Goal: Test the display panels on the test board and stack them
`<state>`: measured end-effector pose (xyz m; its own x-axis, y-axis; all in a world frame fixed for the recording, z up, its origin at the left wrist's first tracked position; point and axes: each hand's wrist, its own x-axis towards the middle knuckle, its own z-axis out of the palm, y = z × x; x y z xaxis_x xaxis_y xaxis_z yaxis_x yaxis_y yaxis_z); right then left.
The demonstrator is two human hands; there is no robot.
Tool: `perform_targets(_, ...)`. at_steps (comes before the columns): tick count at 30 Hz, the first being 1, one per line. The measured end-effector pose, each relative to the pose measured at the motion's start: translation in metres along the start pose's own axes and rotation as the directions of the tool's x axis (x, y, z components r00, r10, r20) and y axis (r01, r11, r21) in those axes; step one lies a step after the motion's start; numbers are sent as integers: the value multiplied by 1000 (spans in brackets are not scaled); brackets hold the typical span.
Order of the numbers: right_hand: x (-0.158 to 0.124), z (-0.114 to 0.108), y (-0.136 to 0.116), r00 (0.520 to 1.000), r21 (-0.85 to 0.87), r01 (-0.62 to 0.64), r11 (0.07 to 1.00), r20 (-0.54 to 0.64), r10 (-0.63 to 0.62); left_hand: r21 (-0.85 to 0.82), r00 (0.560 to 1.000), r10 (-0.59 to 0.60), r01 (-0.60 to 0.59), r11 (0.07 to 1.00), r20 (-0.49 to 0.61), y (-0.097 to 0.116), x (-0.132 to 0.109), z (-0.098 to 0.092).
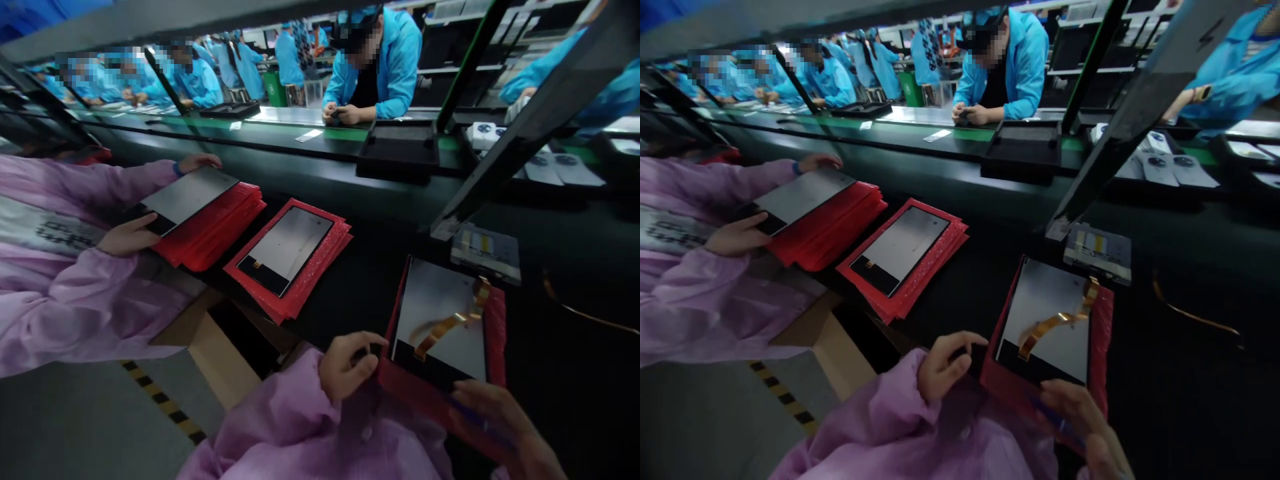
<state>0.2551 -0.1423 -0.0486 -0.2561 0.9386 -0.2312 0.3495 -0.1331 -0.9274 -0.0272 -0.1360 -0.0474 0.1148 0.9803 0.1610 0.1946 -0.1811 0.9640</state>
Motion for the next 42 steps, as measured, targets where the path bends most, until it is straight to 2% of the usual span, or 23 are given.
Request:
perform_targets(1,-1,-3,-11,992,105,-9,994,-127,22,137,999,40,-36,990,-23,-3,4,-5)
perform_targets(2,-3,-4,-23,978,178,-22,984,-200,58,260,996,83,-73,963,-25,-7,7,-9)
perform_targets(3,-5,-5,-34,972,223,-39,974,-218,89,349,993,115,-103,931,-13,-11,11,-12)
perform_targets(6,-8,0,-56,930,283,39,958,-360,68,467,986,158,-161,869,44,-20,16,-14)
perform_targets(8,-7,5,-59,901,281,147,948,-433,-12,525,979,182,-200,827,86,-24,16,-12)
perform_targets(11,-4,11,-51,868,239,273,932,-479,-131,661,964,233,-257,705,127,-28,14,-9)
perform_targets(14,4,17,-45,835,179,239,954,-540,-107,749,951,277,-285,598,140,-30,13,-7)
perform_targets(18,27,28,-44,832,178,149,973,-553,-27,791,929,341,-313,525,141,-29,13,-6)
perform_targets(21,47,36,-41,819,167,163,972,-572,-39,800,919,360,-336,497,162,-27,14,-5)
perform_targets(25,64,41,-34,795,68,109,992,-605,-46,805,912,374,-347,481,170,-27,15,-4)
perform_targets(32,67,41,-30,783,-64,62,996,-615,-88,826,901,422,-310,470,98,-29,13,0)
perform_targets(42,68,40,-31,799,-185,82,979,-575,-176,837,894,438,-312,449,98,-31,13,0)
